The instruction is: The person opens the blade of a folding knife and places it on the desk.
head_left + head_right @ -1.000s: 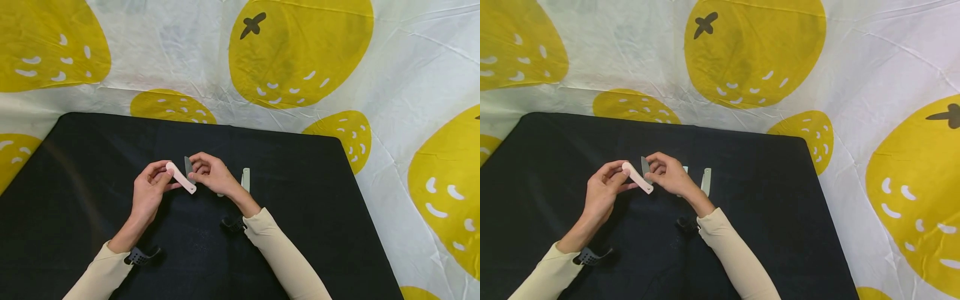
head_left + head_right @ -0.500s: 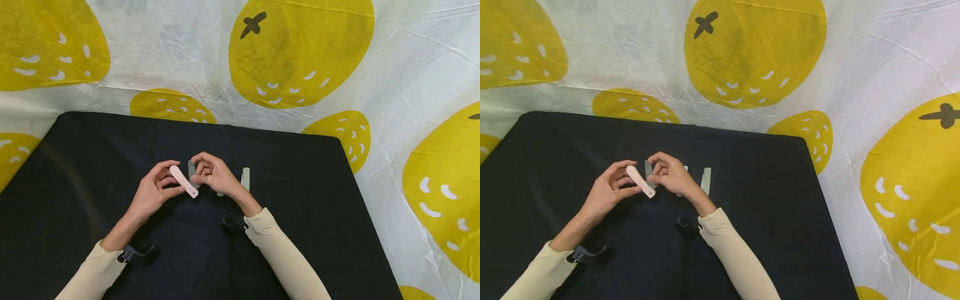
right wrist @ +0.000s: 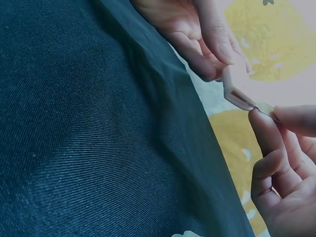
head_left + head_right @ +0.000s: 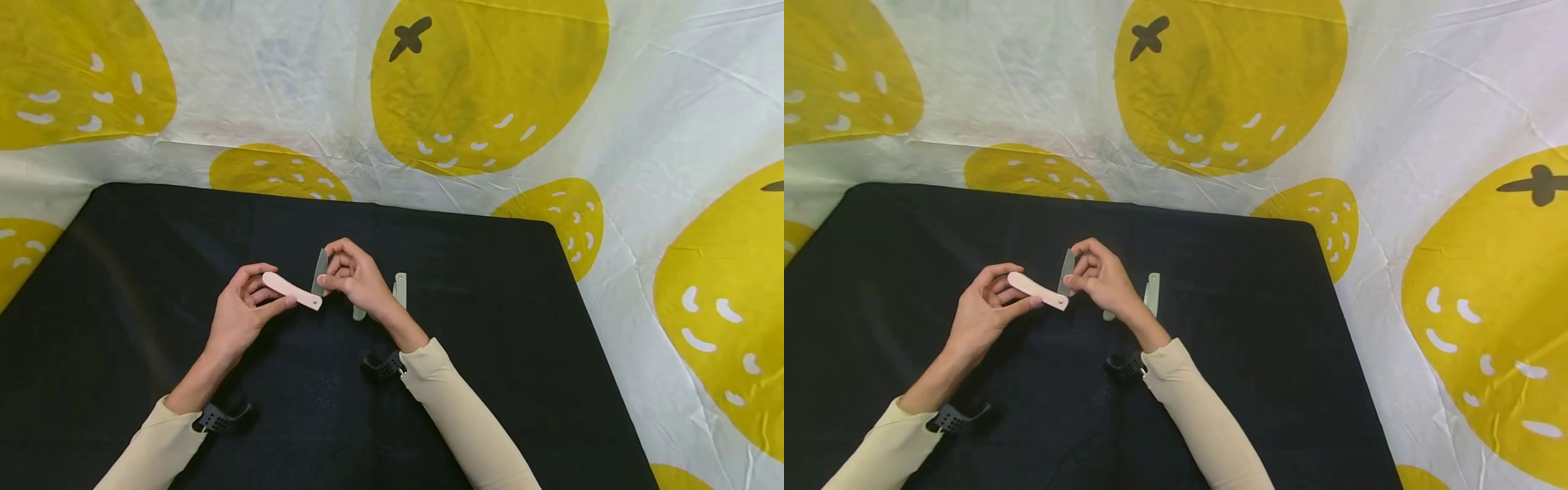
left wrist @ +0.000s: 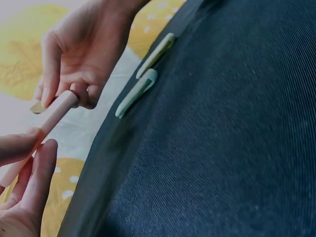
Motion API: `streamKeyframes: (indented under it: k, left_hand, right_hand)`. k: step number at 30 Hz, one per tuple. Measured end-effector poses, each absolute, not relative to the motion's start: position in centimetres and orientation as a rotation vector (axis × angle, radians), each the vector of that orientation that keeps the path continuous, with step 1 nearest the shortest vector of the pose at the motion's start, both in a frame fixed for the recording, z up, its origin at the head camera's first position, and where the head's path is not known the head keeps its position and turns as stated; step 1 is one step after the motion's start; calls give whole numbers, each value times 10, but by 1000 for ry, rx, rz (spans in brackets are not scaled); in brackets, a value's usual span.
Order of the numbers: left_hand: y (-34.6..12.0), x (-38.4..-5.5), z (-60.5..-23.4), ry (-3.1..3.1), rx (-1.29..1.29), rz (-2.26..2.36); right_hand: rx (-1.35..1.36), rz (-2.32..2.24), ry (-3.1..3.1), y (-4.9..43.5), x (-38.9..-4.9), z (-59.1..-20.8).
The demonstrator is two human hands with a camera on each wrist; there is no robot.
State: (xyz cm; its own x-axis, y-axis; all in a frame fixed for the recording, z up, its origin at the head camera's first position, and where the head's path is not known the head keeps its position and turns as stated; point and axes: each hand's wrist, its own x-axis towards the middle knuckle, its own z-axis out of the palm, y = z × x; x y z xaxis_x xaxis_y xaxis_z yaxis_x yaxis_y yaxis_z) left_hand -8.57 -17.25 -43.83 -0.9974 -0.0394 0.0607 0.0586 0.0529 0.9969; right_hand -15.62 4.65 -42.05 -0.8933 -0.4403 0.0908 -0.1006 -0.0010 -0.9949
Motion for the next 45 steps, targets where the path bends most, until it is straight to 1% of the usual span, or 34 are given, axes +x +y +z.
streamKeyframes:
  k: [7, 13, 17, 22, 31, 45]
  left_hand:
    - [-176, -85, -442, -2199, -78, -2142]
    - [-179, -85, -441, -2403, -211, -1878]
    - [-178, -86, -441, -2435, -240, -1771]
    - [-177, -85, -443, -2447, -187, -1638]
    - [-174, -78, -444, -2495, 52, -1319]
    - [-169, -76, -444, -2344, 97, -1215]
  right_hand:
    - [-524, -1997, 2002, 46, -156, -422]
    - [-507, -1979, 2003, 47, -157, -422]
    - [-511, -1966, 2007, 49, -157, -421]
    - [-488, -1982, 2018, 50, -158, -423]
    - [-398, -2115, 2036, 49, -158, -426]
    - [-242, -2301, 2006, 40, -156, -427]
